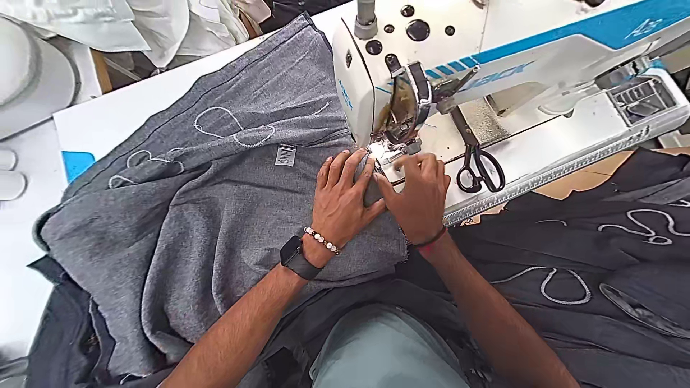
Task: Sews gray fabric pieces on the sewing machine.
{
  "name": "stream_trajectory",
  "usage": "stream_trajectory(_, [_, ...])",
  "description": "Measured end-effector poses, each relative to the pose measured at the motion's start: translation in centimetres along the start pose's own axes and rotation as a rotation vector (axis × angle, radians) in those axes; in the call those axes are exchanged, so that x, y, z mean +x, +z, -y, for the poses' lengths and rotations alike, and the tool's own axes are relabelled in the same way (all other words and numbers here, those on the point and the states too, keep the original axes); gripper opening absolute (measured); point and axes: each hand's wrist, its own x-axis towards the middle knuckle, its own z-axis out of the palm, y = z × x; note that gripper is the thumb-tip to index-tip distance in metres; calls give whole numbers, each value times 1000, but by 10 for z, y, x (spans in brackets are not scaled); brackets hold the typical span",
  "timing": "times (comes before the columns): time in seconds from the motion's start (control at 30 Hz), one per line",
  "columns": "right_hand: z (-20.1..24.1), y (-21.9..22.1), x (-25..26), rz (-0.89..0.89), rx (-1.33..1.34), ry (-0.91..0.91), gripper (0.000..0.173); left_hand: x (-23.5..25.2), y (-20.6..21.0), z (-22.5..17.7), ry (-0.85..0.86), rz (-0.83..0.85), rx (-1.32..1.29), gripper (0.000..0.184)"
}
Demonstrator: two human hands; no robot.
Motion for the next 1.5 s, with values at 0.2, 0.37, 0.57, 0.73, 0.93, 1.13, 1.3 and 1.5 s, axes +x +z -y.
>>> stream_trajectory(0.2, [23, -5, 11, 112, 40, -26, 21, -8, -1, 13, 47, -5, -76, 68])
stream_trajectory(0.37, [23, -15, 10, 133, 260, 34, 24, -6, -6, 20, 92, -3, -77, 47])
stream_trajectory(0.57, [21, -16, -57, 270, 539, 232, 45, -9, -3, 21, 101, 1, -60, 46])
stream_trajectory(0.73, [26, -17, -76, 141, 742, 259, 33, -8, -4, 21, 99, 4, -72, 46])
stream_trajectory(0.93, [23, -4, -54, 134, 531, 191, 37, 0, -4, 30, 176, -87, -4, 39])
stream_trajectory(1.13, [29, -10, -67, 234, 321, 161, 48, -8, -3, 16, 111, -41, -22, 43])
stream_trajectory(1.3, [23, -22, -79, 188, 491, 181, 40, -11, -1, 18, 94, -14, -57, 46])
stream_trajectory(1.5, [22, -19, -59, 175, 417, 226, 40, -4, -1, 23, 133, -69, -30, 40])
